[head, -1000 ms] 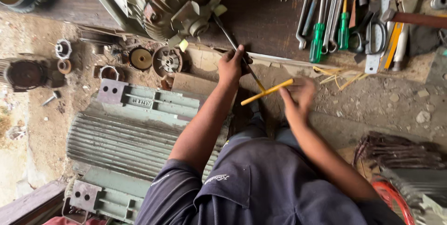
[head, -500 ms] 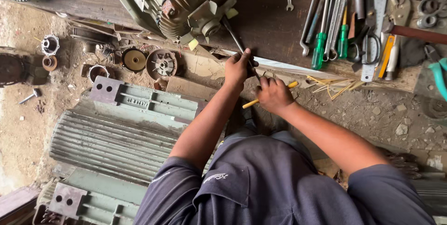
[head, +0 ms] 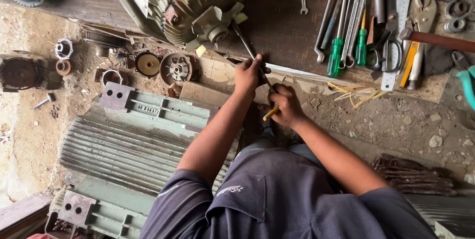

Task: The person works on an electric motor at a cluttered workbench. They reposition the motor, tap it with a hammer, and use a long socket rod with a yellow handle to work on the motor's shaft and fan end, repeatedly turning the rod to loosen or tighten components.

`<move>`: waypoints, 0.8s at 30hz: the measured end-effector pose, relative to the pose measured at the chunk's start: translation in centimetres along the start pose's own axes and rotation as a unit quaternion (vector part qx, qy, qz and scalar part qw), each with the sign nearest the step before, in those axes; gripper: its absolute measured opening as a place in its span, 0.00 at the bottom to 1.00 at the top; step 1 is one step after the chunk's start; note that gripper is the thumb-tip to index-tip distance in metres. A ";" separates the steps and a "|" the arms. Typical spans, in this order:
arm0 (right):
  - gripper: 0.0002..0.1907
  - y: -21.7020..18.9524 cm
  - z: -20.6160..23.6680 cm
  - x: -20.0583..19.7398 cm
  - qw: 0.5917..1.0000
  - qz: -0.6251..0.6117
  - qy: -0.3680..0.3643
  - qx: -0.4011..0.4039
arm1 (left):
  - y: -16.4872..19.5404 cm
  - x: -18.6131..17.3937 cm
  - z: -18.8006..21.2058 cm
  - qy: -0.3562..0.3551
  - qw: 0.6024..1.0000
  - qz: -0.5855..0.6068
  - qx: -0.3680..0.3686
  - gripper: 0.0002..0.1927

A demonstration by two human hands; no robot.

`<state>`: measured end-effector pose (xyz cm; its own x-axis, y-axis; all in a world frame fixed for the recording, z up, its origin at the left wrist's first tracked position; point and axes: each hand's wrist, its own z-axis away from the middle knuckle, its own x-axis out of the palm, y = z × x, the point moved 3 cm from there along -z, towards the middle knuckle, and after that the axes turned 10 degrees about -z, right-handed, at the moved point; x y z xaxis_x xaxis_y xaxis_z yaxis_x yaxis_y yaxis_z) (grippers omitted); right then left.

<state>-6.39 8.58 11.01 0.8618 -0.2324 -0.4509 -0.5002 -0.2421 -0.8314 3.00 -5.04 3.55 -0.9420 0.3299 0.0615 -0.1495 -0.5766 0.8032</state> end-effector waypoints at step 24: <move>0.17 2.2 6.7 -0.7 0.928 -0.303 0.045 0.211 | 1.2 1.5 3.7 -0.123 0.992 0.021 0.005 0.20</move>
<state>-7.56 14.57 7.33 0.9545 -0.2558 0.1537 0.1674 0.0326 -0.9854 2.53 -2.45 6.83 -0.8451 0.4792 0.2370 -0.1078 -0.5870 0.8024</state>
